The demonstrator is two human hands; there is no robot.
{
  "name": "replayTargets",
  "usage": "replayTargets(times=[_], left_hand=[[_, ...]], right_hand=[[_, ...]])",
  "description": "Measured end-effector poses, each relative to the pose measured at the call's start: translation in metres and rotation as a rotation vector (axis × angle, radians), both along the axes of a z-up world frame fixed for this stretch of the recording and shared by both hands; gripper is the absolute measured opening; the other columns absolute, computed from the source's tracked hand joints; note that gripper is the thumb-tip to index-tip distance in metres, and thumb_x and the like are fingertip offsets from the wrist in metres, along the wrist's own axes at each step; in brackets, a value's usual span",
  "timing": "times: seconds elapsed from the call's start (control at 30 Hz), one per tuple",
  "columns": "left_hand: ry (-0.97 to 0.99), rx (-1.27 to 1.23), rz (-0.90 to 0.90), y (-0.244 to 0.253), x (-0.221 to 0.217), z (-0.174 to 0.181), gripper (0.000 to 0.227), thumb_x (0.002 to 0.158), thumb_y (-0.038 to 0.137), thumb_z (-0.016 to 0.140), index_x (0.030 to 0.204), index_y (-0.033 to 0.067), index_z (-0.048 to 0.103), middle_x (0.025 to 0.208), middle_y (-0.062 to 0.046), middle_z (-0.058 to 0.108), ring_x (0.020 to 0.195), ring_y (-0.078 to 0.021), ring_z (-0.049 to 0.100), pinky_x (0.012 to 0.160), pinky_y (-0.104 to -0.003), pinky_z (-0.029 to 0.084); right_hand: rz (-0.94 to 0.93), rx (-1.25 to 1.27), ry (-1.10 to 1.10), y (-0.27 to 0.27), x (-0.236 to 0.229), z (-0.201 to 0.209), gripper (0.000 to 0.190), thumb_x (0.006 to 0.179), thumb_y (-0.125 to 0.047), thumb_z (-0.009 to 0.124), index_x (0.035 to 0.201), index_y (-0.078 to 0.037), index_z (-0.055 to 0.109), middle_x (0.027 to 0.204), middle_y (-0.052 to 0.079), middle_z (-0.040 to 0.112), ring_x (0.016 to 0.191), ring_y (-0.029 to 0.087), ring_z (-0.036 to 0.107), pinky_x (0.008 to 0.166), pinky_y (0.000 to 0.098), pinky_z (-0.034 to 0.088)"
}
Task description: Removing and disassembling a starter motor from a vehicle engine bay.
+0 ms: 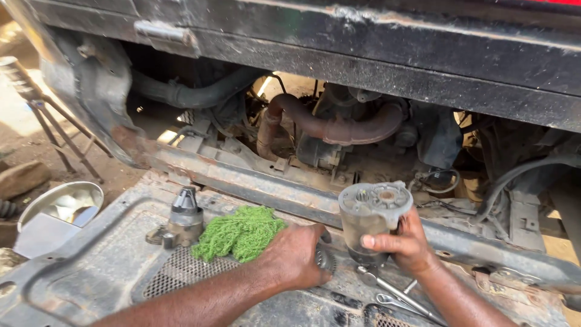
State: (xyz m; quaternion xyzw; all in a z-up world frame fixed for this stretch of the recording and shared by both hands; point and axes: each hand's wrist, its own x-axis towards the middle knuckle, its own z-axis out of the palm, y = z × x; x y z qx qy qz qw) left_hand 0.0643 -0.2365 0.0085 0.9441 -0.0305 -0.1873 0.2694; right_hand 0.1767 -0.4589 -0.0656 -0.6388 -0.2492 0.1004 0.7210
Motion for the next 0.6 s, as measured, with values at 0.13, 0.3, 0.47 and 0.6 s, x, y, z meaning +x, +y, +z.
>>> replayTargets(times=[0.13, 0.3, 0.47, 0.6], left_hand=[[0.011, 0.123, -0.1, 0.0, 0.002, 0.004, 0.078, 0.075, 0.04, 0.087, 0.135, 0.0013, 0.056, 0.113, -0.024, 0.069, 0.116, -0.0366, 0.063, 0.105, -0.05, 0.051], [0.101, 0.393, -0.194, 0.027, 0.003, 0.042, 0.085, 0.07, 0.054, 0.088, 0.141, 0.0198, 0.055, 0.14, -0.016, 0.05, 0.143, -0.0346, 0.035, 0.117, -0.066, 0.026], [-0.019, 0.401, -0.105, 0.108, 0.013, -0.02, 0.062, 0.074, 0.034, 0.081, 0.133, 0.0228, 0.067, 0.132, -0.015, 0.061, 0.134, -0.0328, 0.052, 0.111, -0.055, 0.042], [-0.553, 0.258, 0.156, 0.15, -0.027, 0.051, 0.04, 0.074, 0.023, 0.082, 0.113, 0.0136, 0.076, 0.109, -0.016, 0.074, 0.105, -0.0333, 0.07, 0.094, -0.045, 0.055]], right_hand=[[0.087, -0.091, 0.04, -0.013, 0.016, 0.006, 0.083, 0.051, -0.022, 0.091, 0.126, 0.004, 0.067, 0.114, 0.018, 0.073, 0.108, 0.031, 0.067, 0.101, 0.0414, 0.051], [0.112, -0.306, 0.059, -0.015, 0.017, 0.009, 0.082, 0.049, -0.031, 0.09, 0.121, 0.002, 0.071, 0.111, 0.016, 0.077, 0.108, 0.03, 0.07, 0.102, 0.0411, 0.05], [0.024, -0.678, 0.033, -0.046, 0.042, -0.052, 0.088, 0.052, -0.041, 0.095, 0.122, 0.005, 0.065, 0.108, 0.019, 0.068, 0.103, 0.036, 0.064, 0.088, 0.0473, 0.049], [0.282, -0.76, 0.134, -0.047, 0.038, -0.074, 0.087, 0.056, -0.038, 0.101, 0.123, 0.004, 0.065, 0.113, 0.03, 0.067, 0.103, 0.048, 0.062, 0.089, 0.0615, 0.051]])
